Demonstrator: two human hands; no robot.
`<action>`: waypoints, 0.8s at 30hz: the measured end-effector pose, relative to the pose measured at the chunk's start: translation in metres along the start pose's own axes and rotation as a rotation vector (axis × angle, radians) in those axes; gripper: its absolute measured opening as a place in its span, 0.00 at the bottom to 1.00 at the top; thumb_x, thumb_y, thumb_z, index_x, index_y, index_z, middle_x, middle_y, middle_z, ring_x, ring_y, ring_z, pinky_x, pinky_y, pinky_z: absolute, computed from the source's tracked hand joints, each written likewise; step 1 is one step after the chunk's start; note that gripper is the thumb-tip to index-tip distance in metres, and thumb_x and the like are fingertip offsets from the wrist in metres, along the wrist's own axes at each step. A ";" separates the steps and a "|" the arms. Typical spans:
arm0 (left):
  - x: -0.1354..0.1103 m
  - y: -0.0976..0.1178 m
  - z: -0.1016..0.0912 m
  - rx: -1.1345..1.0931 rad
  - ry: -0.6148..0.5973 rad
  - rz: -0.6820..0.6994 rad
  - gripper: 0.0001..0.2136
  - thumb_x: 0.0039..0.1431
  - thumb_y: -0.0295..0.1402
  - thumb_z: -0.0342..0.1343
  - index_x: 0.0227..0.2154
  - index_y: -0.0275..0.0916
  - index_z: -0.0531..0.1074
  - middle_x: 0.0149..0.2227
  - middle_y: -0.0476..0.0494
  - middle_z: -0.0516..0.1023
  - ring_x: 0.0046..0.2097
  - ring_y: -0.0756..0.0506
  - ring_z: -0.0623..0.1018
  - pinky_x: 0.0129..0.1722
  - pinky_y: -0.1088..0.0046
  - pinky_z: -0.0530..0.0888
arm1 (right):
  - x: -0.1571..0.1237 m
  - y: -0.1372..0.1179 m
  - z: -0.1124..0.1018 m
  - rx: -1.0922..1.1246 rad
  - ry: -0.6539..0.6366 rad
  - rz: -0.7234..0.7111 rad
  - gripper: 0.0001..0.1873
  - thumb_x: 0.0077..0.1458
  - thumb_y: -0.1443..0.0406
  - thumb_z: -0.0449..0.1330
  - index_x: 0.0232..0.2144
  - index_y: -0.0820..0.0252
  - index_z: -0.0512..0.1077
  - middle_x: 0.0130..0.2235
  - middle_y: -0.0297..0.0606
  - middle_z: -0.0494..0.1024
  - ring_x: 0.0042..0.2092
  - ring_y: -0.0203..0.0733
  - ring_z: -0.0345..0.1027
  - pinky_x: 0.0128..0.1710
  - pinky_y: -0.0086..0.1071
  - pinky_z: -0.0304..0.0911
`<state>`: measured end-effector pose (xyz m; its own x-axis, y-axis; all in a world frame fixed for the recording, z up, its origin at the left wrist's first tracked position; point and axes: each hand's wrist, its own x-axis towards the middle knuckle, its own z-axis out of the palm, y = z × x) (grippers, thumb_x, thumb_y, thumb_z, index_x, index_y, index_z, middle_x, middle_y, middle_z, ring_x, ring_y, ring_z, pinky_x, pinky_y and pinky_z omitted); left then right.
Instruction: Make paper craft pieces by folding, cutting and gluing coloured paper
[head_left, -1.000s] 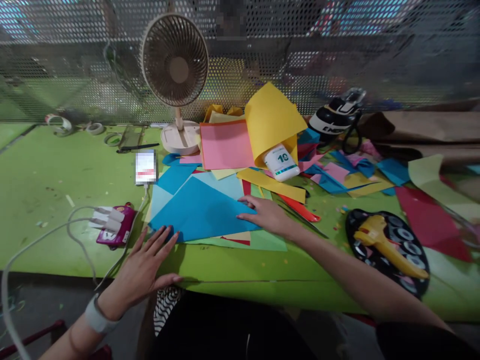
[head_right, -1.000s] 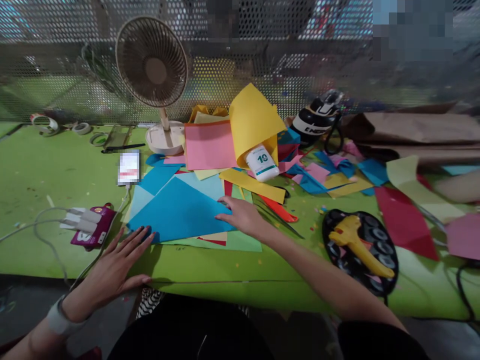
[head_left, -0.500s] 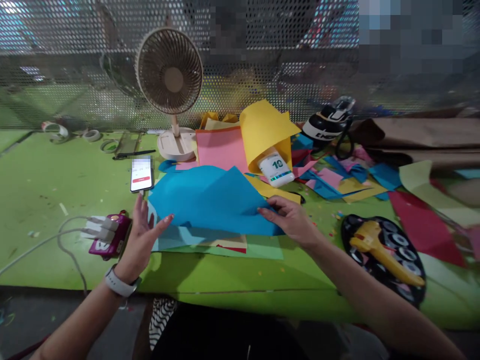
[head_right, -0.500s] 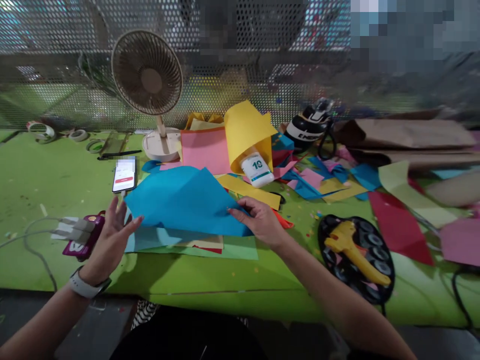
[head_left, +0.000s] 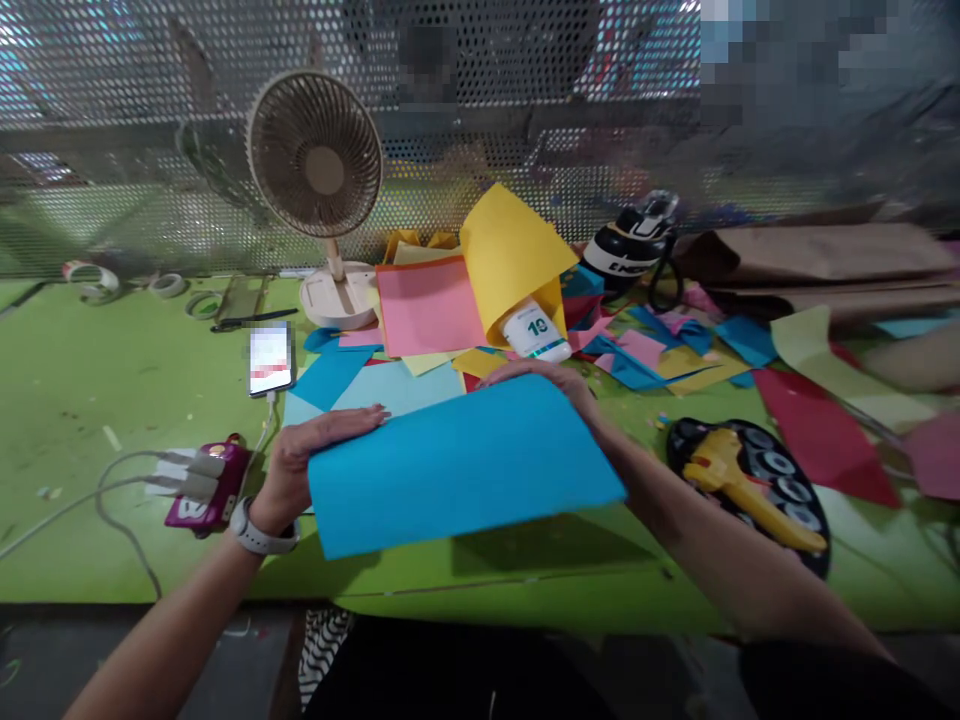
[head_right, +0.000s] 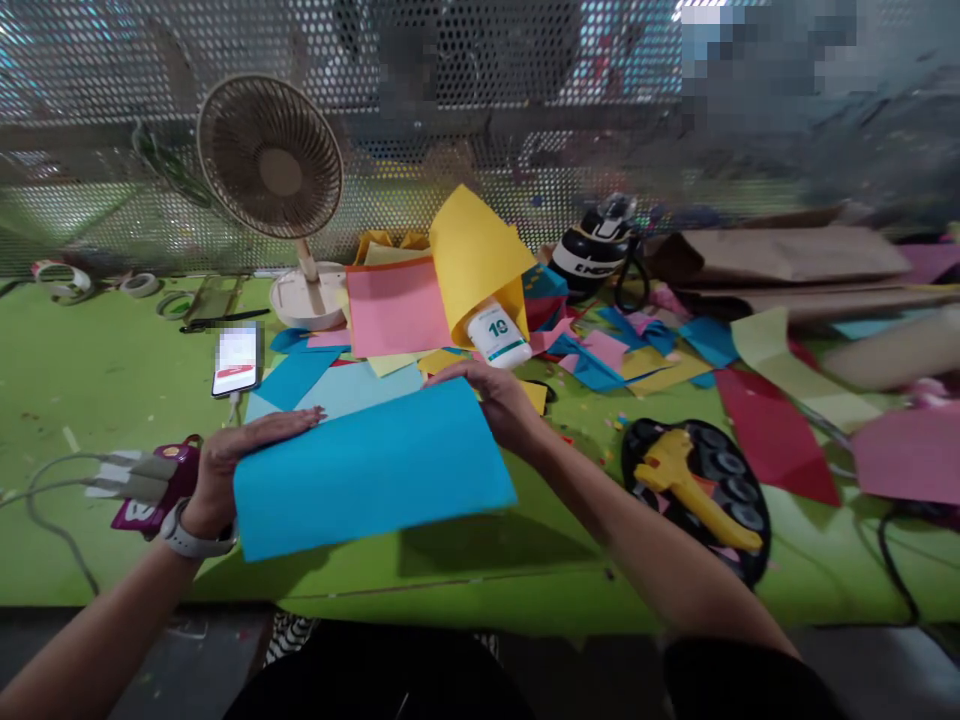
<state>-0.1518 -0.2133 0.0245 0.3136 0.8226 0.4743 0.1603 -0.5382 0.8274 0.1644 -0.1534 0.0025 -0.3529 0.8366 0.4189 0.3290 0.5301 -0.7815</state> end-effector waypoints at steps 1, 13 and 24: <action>0.002 0.004 -0.003 0.051 -0.032 0.085 0.12 0.62 0.38 0.58 0.47 0.48 0.78 0.48 0.46 0.81 0.53 0.39 0.78 0.56 0.51 0.74 | 0.004 -0.005 -0.002 0.026 0.037 -0.037 0.20 0.58 0.47 0.56 0.35 0.55 0.76 0.39 0.40 0.81 0.43 0.48 0.75 0.47 0.45 0.70; -0.031 -0.056 -0.032 0.540 -0.498 0.195 0.18 0.71 0.34 0.40 0.55 0.48 0.72 0.58 0.44 0.73 0.62 0.44 0.70 0.59 0.55 0.71 | -0.008 0.059 0.025 -0.408 -0.316 -0.328 0.16 0.64 0.66 0.51 0.43 0.50 0.78 0.57 0.38 0.74 0.62 0.44 0.62 0.60 0.51 0.60; -0.042 -0.070 -0.027 0.553 -0.552 0.052 0.20 0.70 0.30 0.41 0.61 0.51 0.65 0.63 0.46 0.67 0.63 0.46 0.68 0.61 0.59 0.70 | -0.024 0.028 0.023 -0.290 -0.525 -0.208 0.25 0.64 0.58 0.52 0.62 0.55 0.64 0.66 0.40 0.62 0.68 0.42 0.51 0.65 0.47 0.53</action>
<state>-0.2013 -0.2054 -0.0452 0.7304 0.6616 0.1696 0.5304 -0.7059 0.4696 0.1622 -0.1618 -0.0394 -0.7935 0.5717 0.2085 0.4048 0.7518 -0.5206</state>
